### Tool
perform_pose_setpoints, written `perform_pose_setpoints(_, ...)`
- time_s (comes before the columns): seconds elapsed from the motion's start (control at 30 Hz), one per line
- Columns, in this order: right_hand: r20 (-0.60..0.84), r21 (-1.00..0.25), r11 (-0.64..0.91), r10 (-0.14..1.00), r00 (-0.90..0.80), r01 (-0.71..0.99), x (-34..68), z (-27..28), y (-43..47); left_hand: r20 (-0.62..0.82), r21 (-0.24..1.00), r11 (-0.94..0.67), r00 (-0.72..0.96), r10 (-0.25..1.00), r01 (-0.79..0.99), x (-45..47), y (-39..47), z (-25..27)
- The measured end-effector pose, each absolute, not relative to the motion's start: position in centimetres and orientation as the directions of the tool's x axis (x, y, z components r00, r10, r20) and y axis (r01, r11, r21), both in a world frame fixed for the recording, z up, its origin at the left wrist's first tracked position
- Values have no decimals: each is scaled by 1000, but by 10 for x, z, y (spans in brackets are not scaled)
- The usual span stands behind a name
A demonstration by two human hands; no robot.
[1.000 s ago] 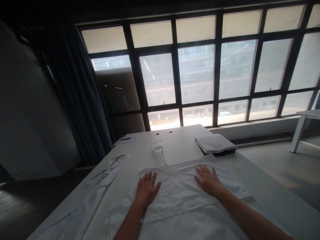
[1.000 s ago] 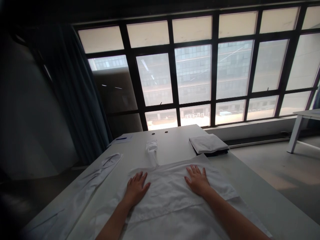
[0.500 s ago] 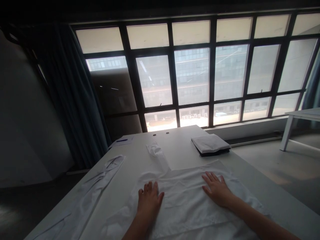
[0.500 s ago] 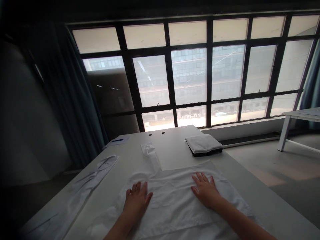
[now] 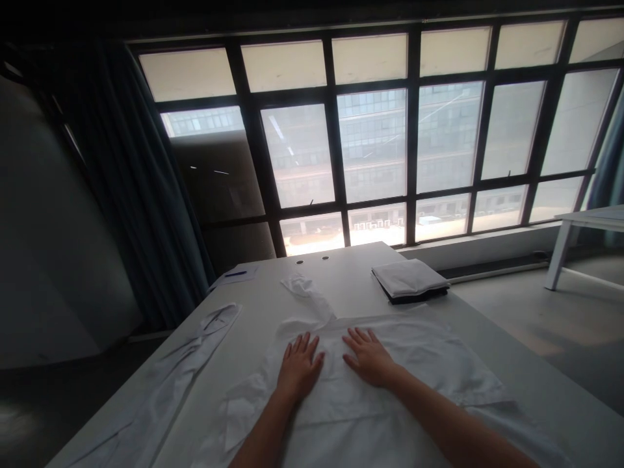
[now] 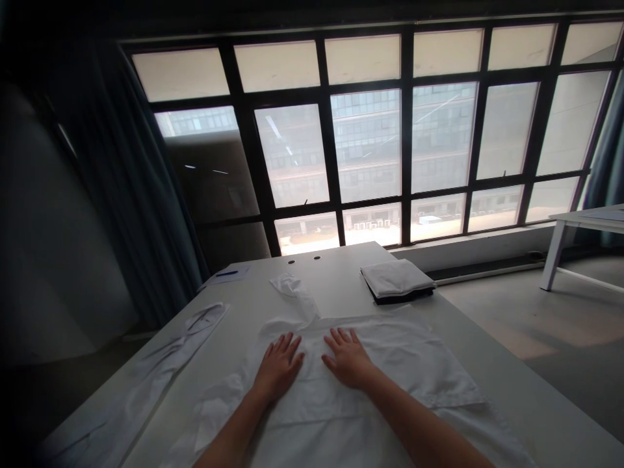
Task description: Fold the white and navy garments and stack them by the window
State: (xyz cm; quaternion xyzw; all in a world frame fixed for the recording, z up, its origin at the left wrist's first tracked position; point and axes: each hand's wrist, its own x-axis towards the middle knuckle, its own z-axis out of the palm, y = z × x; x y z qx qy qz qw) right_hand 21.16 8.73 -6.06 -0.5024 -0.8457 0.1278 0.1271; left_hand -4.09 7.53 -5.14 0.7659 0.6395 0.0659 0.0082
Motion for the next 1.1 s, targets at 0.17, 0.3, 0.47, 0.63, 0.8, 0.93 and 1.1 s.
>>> perform_pose_setpoints(0.17,0,-221,263,963,-270,939,295,-67,117,43,68,-91,88,995,994,-85,88,-55)
perform_pose_setpoints(0.3,-11,-133,54,998,-56,990,370,-77,129,48,42,-26,24,999,999,-101,89,-56)
perform_pose_setpoints(0.47,39,-65,-85,995,87,994,433,-90,124,50,18,-1,0,999,1000,-106,79,-57)
perform_pose_setpoints(0.63,227,66,-89,971,72,994,450,-84,117,81,1,17,-17,997,1000,-106,72,-60)
perform_pose_setpoints(0.8,336,46,-1,942,-14,999,375,-63,105,90,-1,43,-42,995,999,-104,74,-63)
perform_pose_setpoints(0.93,215,-116,410,900,-380,905,253,-53,78,87,8,43,-44,995,999,-101,74,-61)
perform_pose_setpoints(1.1,192,-307,649,758,-623,696,144,-46,47,85,-2,45,-45,995,999,-104,73,-59)
